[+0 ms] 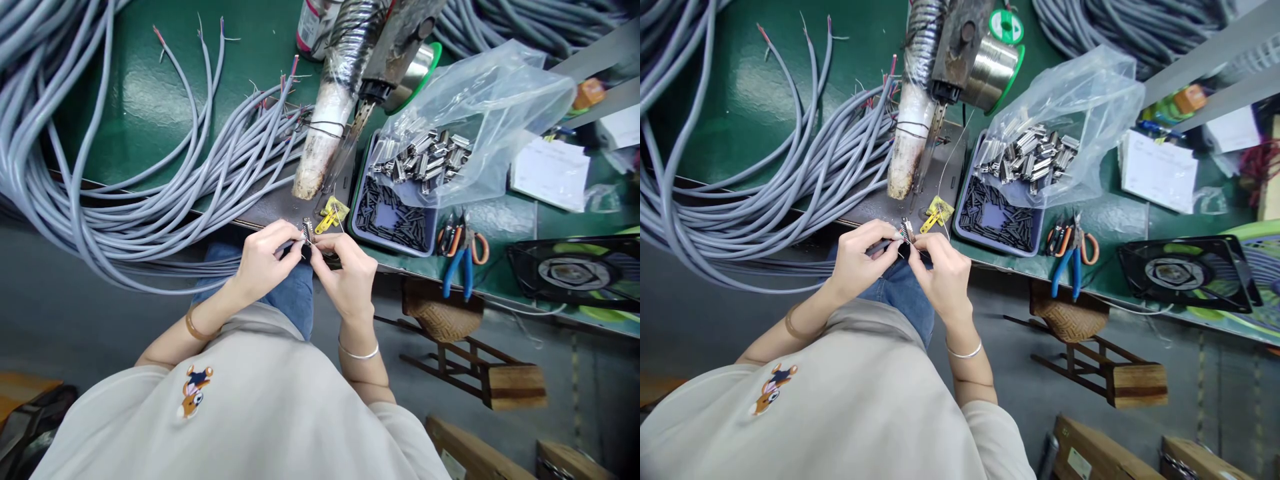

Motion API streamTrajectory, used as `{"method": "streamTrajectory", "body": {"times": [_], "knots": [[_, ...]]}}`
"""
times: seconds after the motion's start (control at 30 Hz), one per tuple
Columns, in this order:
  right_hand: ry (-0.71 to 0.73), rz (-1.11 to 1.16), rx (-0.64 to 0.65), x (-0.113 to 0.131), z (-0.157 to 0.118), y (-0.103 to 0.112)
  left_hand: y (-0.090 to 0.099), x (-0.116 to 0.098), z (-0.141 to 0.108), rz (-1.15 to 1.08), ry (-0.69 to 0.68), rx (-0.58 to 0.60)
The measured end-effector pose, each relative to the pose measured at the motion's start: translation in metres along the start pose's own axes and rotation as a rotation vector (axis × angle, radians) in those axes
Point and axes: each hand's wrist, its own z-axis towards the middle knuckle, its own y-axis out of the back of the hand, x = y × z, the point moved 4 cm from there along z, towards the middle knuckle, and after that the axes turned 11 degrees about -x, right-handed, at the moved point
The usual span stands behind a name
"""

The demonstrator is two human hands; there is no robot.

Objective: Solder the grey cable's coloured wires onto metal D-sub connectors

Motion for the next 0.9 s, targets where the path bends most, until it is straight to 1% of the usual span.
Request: {"method": "streamTrajectory", "body": {"times": [0.07, 0.13, 0.2, 0.27, 0.3, 0.33, 0.37, 0.47, 0.5, 0.53, 0.57, 0.63, 0.67, 0.73, 0.77, 0.83, 0.87, 0.9], "knots": [[-0.027, -0.009, -0.017, -0.001, 0.0, 0.001, 0.001, 0.003, -0.001, -0.071, 0.097, 0.03], [-0.097, 0.015, -0.06, -0.004, -0.002, 0.005, 0.0, 0.008, -0.004, -0.187, 0.277, 0.088], [-0.196, 0.061, -0.15, -0.006, -0.005, 0.013, -0.001, 0.014, -0.01, -0.334, 0.492, 0.16], [-0.257, 0.09, -0.27, -0.006, -0.009, 0.025, -0.002, 0.018, -0.015, -0.454, 0.654, 0.196], [-0.26, 0.086, -0.302, -0.004, -0.011, 0.03, -0.003, 0.019, -0.017, -0.491, 0.7, 0.192], [-0.245, 0.069, -0.297, -0.001, -0.011, 0.032, -0.003, 0.019, -0.019, -0.512, 0.728, 0.18], [-0.214, 0.041, -0.251, 0.003, -0.011, 0.033, -0.002, 0.019, -0.019, -0.525, 0.74, 0.164], [-0.097, -0.051, 0.02, 0.015, -0.009, 0.021, -0.003, 0.019, -0.022, -0.537, 0.743, 0.148], [-0.068, -0.065, 0.086, 0.018, -0.009, 0.016, -0.003, 0.018, -0.023, -0.533, 0.741, 0.15], [-0.053, -0.067, 0.12, 0.021, -0.008, 0.012, -0.003, 0.017, -0.023, -0.531, 0.737, 0.157], [-0.053, -0.058, 0.126, 0.022, -0.008, 0.009, -0.002, 0.015, -0.024, -0.538, 0.727, 0.17], [-0.075, -0.016, 0.083, 0.023, -0.009, 0.011, -0.001, 0.008, -0.024, -0.571, 0.695, 0.221], [-0.087, 0.007, 0.047, 0.023, -0.01, 0.016, -0.001, 0.004, -0.024, -0.591, 0.675, 0.26], [-0.115, 0.035, -0.064, 0.019, -0.01, 0.032, 0.0, -0.004, -0.025, -0.588, 0.625, 0.331], [-0.141, 0.024, -0.138, 0.014, -0.01, 0.044, 0.001, -0.007, -0.026, -0.554, 0.586, 0.346], [-0.22, -0.098, -0.295, -0.001, -0.006, 0.069, 0.001, -0.013, -0.028, -0.459, 0.451, 0.341], [-0.244, -0.209, -0.31, -0.01, -0.002, 0.079, 0.0, -0.017, -0.03, -0.413, 0.363, 0.339], [-0.251, -0.332, -0.274, -0.02, 0.004, 0.086, -0.001, -0.02, -0.033, -0.374, 0.271, 0.346]]}}
